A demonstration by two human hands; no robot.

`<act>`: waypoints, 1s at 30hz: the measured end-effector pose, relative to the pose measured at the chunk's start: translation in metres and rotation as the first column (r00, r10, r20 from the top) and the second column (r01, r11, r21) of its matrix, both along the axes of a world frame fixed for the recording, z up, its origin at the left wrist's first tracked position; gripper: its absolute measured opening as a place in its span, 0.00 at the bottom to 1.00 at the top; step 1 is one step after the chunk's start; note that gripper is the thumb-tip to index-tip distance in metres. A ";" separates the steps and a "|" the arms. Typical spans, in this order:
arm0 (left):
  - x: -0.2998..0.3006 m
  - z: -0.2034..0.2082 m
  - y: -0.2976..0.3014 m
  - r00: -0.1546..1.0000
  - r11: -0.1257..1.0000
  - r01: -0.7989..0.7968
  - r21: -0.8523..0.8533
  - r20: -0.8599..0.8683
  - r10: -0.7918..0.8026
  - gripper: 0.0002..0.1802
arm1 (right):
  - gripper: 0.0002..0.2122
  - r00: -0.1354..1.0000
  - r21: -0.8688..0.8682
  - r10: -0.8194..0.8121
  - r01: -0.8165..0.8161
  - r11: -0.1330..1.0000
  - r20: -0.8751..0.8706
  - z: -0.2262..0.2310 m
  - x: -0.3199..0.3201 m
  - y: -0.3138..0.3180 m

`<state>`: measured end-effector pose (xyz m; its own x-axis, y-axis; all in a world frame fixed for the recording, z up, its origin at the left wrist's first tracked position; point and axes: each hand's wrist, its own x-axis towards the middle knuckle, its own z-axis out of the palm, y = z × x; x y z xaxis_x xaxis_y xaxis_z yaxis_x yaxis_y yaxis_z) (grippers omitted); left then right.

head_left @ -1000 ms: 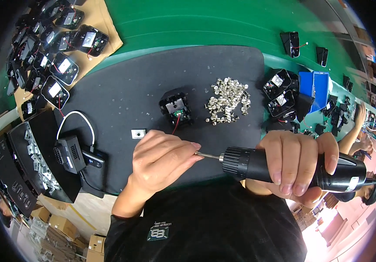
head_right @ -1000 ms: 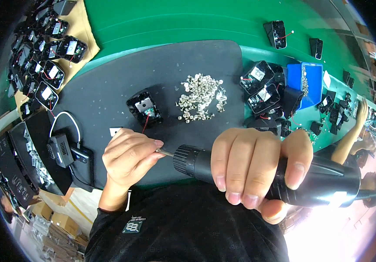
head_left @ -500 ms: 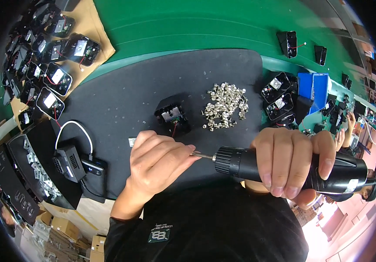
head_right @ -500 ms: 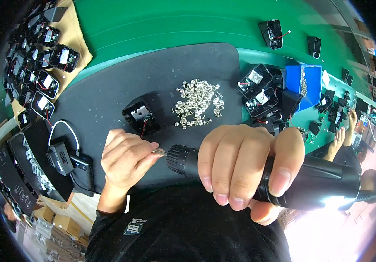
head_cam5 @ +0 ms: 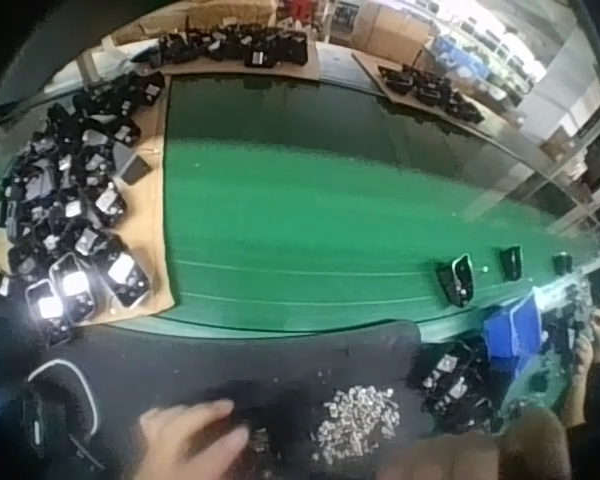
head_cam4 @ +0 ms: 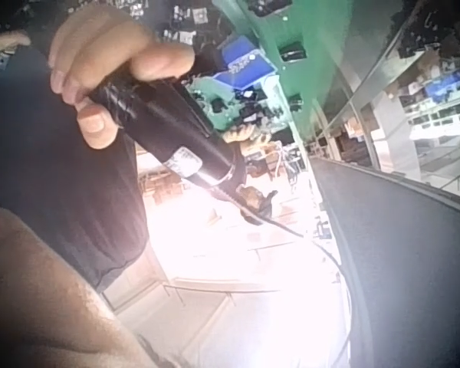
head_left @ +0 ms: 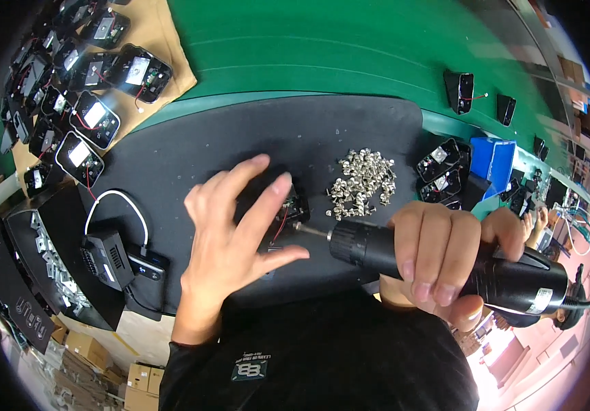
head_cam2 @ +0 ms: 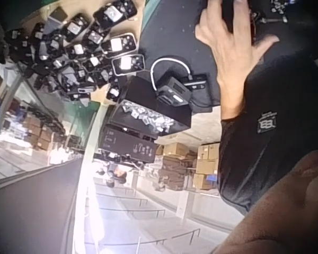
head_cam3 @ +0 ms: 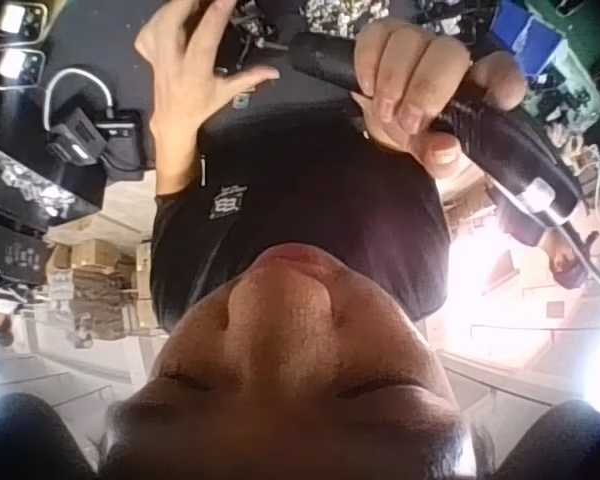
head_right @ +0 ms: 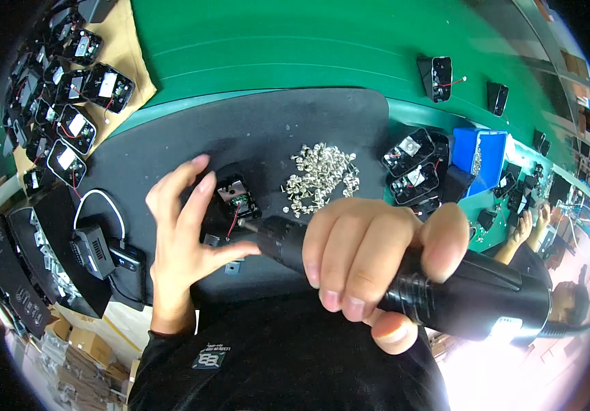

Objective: The person assembles electronic components by attaching a metal plate to a plastic housing with screws, using an electric screwdriver.

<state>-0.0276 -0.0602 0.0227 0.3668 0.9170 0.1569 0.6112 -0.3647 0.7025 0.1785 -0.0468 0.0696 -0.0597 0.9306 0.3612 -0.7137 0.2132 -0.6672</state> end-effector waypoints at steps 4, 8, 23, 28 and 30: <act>0.005 -0.014 0.000 0.997 0.998 0.008 -0.055 -0.076 -0.013 0.44 | 0.24 0.988 -0.042 -0.063 0.069 0.997 0.138 -0.005 -0.006 0.003; 0.007 -0.010 0.002 0.999 0.994 0.012 -0.104 -0.049 -0.017 0.41 | 0.19 0.980 -0.018 -0.055 0.059 0.998 0.189 -0.005 -0.007 0.004; 0.008 -0.012 0.005 0.999 0.998 0.005 -0.068 -0.043 -0.008 0.40 | 0.14 0.977 0.025 0.034 -0.040 0.999 0.210 -0.015 -0.006 0.013; 0.004 -0.014 0.004 0.999 0.998 0.018 -0.057 -0.046 -0.021 0.40 | 0.13 0.966 0.137 0.062 -0.099 0.986 0.251 -0.022 -0.010 0.017; 0.004 -0.016 0.002 0.998 0.998 0.016 -0.055 -0.061 -0.019 0.40 | 0.14 0.956 0.121 0.093 -0.131 0.984 0.279 -0.021 -0.010 0.015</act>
<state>-0.0238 -0.0584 0.0069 0.3905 0.9168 0.0838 0.6478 -0.3383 0.6826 0.1683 -0.0317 0.0488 -0.2738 0.8554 0.4397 -0.5345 0.2447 -0.8090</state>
